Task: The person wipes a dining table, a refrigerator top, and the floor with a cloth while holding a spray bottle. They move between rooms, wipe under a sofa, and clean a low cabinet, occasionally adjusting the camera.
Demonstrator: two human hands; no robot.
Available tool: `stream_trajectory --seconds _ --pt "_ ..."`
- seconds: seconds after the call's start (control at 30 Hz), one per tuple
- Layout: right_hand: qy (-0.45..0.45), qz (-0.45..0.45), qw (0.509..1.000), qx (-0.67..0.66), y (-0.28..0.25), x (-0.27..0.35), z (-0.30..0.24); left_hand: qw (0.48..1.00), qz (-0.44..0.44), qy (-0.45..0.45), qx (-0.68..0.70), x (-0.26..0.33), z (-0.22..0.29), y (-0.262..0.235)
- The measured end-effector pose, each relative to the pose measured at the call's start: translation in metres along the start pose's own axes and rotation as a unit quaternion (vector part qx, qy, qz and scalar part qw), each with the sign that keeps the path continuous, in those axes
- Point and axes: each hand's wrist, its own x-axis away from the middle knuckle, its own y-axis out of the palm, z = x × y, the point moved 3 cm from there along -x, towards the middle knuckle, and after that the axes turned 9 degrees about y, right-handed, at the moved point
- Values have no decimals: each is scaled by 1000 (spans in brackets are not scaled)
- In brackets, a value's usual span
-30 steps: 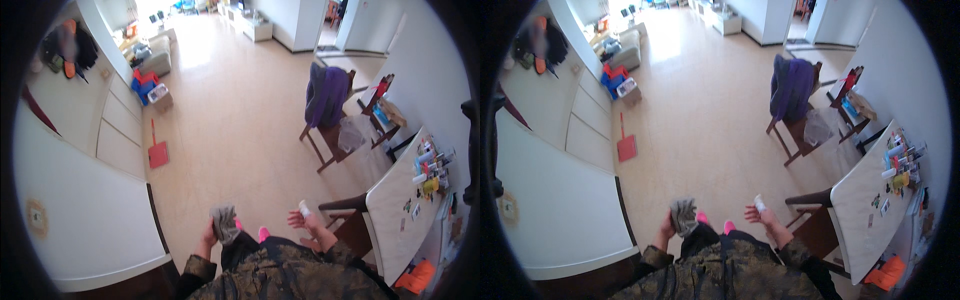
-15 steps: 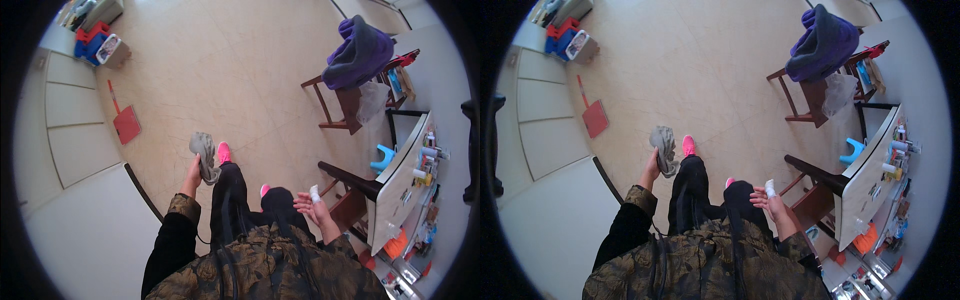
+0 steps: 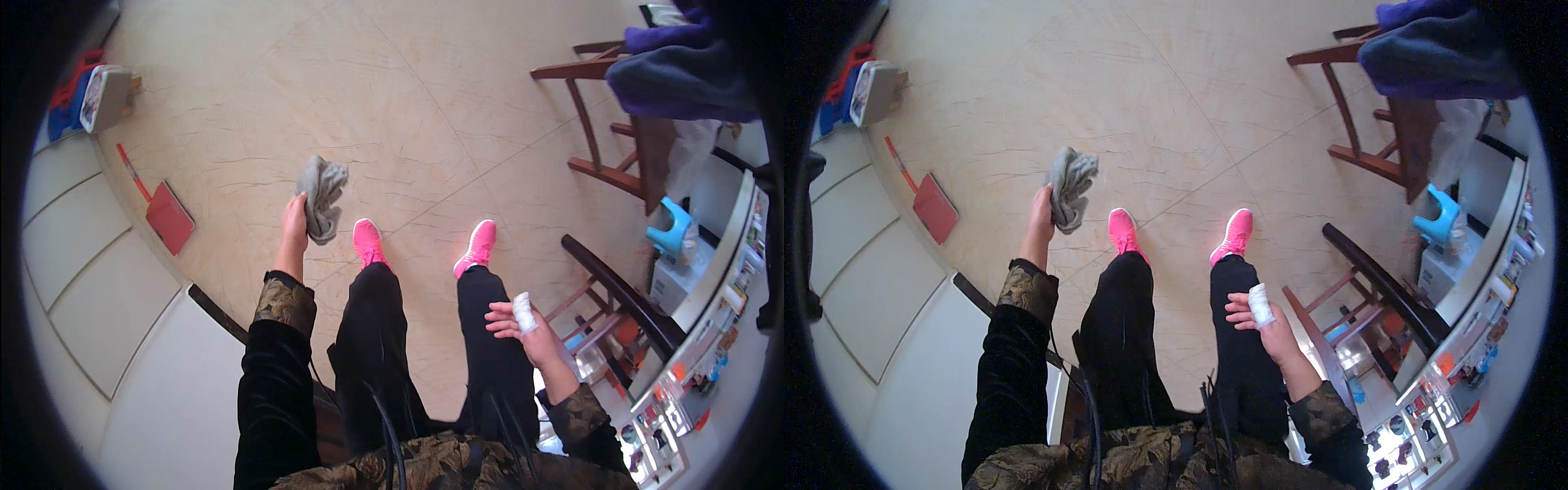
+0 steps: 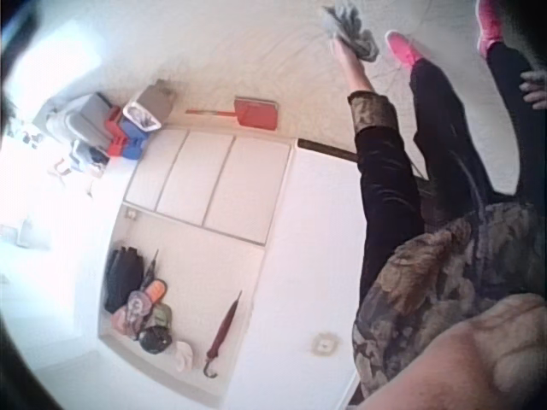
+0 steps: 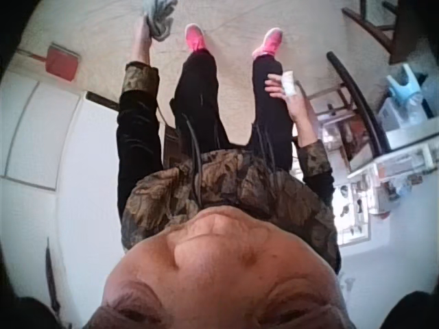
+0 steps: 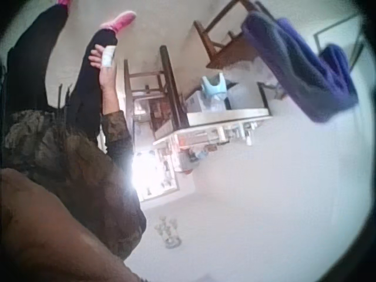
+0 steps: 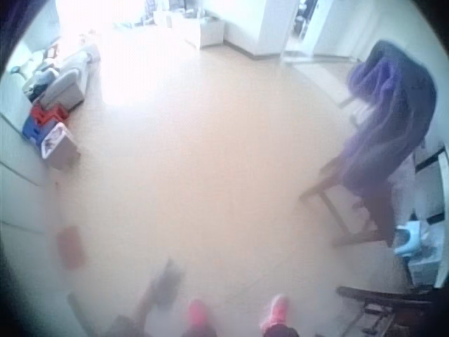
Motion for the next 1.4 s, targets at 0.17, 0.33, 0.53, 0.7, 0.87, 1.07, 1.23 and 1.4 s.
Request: stream_trajectory --seconds 0.17,0.33,0.53,0.7,0.87,1.07,1.23,1.4 --pt "-53 5 997 64 -43 -104 3 962 47 84 -254 -106 -64 42" --pt "-50 94 993 40 -123 -174 24 882 92 209 -413 -163 -129 89" --pt "17 151 987 52 -182 -218 52 859 129 221 -444 -216 -123 119" --pt "-16 135 989 54 -192 -236 52 836 34 243 -490 -257 -70 161" --pt "-37 138 988 57 -192 -241 48 788 -38 265 -554 -215 -77 210" --pt "-25 113 991 60 -178 -241 58 733 -205 349 -547 -126 -134 269" --pt "-5 109 992 66 -175 -241 63 661 -371 304 -577 -40 -208 297" --pt "-6 103 992 76 -174 -243 66 455 -458 395 -653 7 -264 288"
